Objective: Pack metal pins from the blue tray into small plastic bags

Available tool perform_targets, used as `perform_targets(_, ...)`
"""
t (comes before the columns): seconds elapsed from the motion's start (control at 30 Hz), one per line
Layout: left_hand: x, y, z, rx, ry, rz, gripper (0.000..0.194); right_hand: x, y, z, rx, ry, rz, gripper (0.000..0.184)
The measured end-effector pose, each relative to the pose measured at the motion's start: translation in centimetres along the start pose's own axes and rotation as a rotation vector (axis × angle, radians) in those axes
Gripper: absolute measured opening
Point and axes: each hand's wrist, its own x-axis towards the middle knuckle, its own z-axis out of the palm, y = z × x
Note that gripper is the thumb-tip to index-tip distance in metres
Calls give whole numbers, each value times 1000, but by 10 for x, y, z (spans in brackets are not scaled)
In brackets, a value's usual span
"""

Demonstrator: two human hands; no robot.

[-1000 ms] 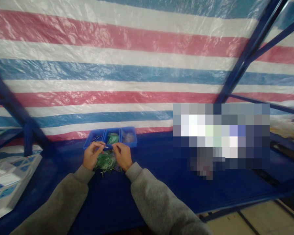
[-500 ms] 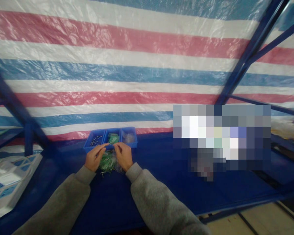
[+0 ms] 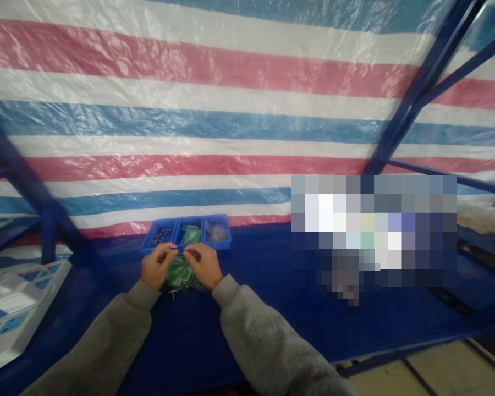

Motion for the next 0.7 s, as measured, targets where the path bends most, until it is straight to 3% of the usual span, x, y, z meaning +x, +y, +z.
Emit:
perform_targets(0.2, -1, 1, 0, -58, 13, -13, 21, 0, -3, 1, -7, -46, -40, 16)
perform_targets(0.37, 2, -2, 0, -228, 44, -86, 28, -1, 0, 1, 14, 49, 24, 22)
perform_targets(0.7, 3, 0, 0, -114, 13, -35, 16, -1, 2, 2, 25, 92, 53, 25)
